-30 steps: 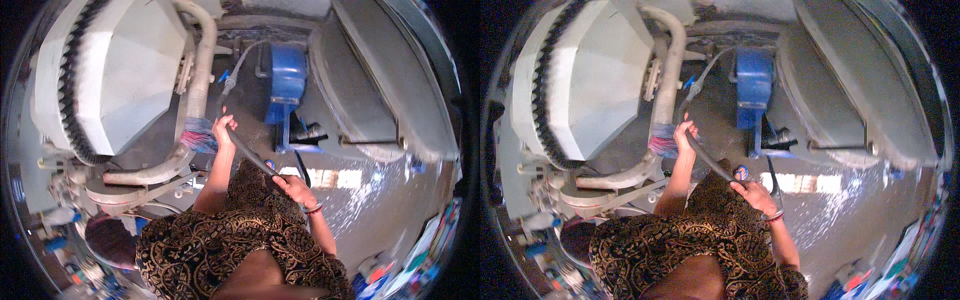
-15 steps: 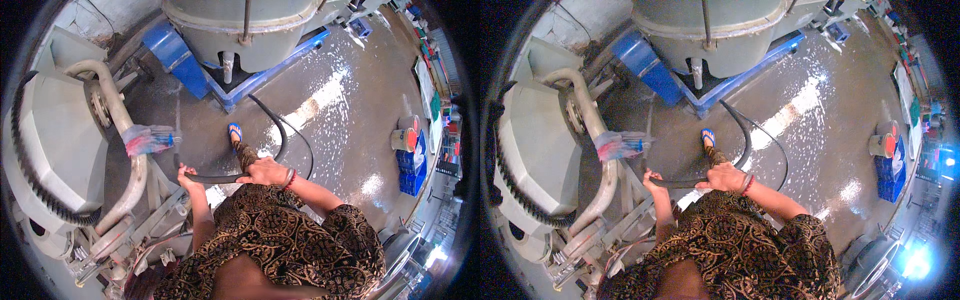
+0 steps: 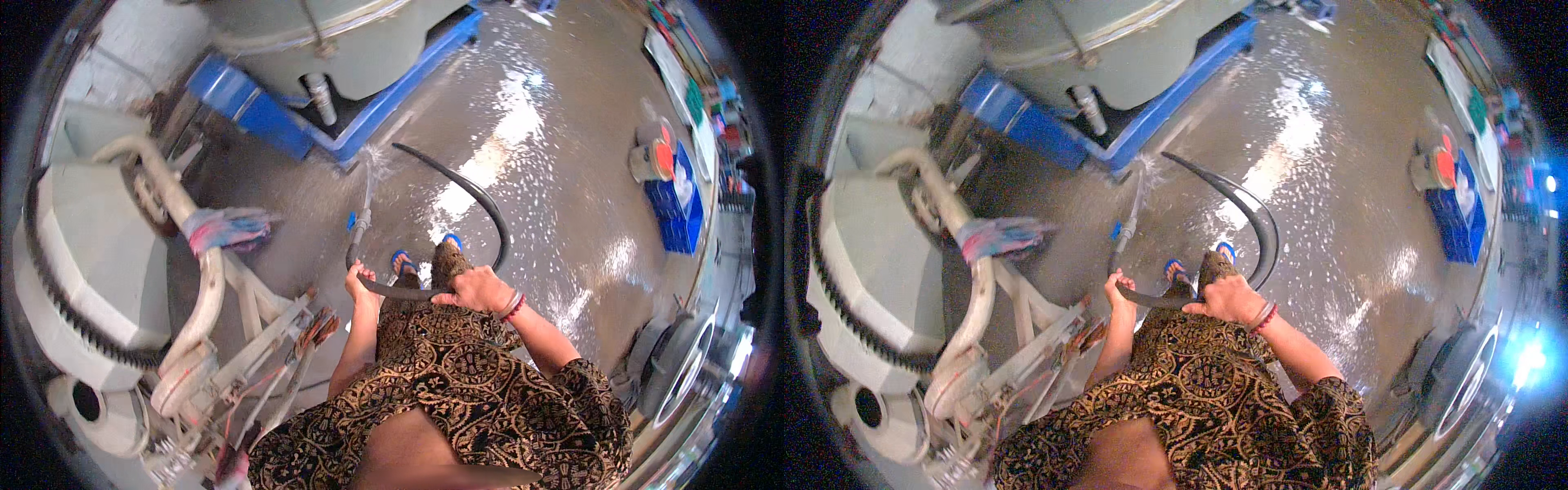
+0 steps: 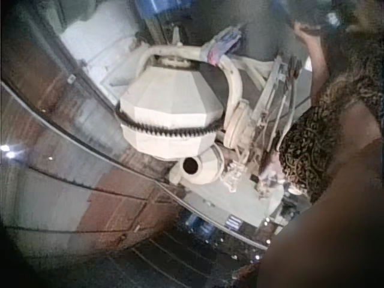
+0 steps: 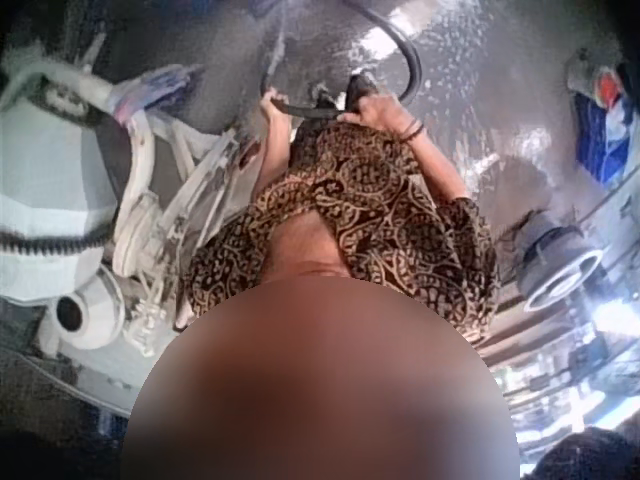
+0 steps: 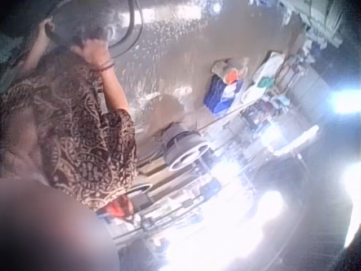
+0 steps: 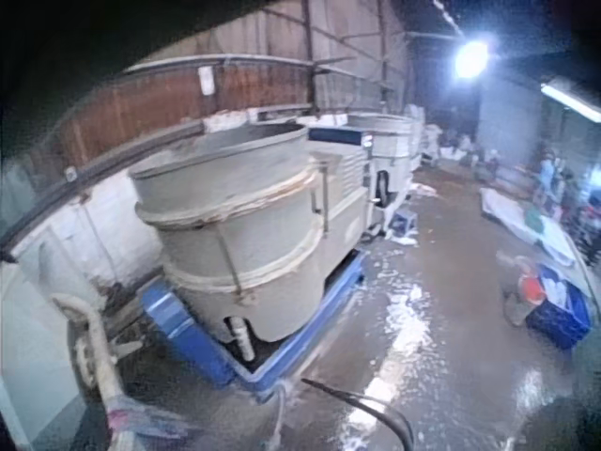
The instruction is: The person uses a high-pressure water hose to wash the floor and equipment in a factory. They spray water on the floor, around machinery, and into containers, moving around the workspace to cover different areas.
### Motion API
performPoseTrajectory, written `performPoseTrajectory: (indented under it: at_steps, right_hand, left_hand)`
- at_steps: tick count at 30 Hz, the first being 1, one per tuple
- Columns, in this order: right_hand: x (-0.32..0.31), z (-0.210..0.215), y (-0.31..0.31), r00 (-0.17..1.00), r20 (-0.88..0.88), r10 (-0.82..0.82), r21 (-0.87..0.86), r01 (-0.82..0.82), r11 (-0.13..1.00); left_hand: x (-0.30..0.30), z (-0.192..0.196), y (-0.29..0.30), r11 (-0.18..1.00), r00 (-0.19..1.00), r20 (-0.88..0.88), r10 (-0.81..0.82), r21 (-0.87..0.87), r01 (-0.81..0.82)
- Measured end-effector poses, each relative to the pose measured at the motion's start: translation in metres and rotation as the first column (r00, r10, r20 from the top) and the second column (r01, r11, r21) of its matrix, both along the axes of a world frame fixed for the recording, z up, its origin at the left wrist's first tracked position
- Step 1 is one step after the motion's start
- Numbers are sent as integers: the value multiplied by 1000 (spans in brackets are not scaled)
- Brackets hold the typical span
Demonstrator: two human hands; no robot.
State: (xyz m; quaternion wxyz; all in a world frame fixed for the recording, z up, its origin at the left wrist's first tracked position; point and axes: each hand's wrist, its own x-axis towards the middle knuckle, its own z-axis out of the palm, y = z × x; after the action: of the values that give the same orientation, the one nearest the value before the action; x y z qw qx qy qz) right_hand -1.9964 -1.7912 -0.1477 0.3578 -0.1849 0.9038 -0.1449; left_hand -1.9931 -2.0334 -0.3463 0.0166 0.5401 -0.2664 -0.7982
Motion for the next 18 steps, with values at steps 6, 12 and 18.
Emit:
performPoseTrajectory:
  at_steps: [6, 12, 18]
  right_hand:
    - [0, 8, 62, 968, -20, -250, -18, 250, 968]
    - [-3, 19, 158, 899, -45, -436, -43, 434, 900]
    - [-65, -14, 283, 849, -104, -519, -282, 475, 833]
  left_hand:
    - [-74, 15, 75, 960, 959, -82, -273, 37, 277]
    - [-134, 43, 181, 903, 892, -163, -421, 12, 429]
    - [-221, 83, 295, 898, 875, -304, -376, 114, 426]
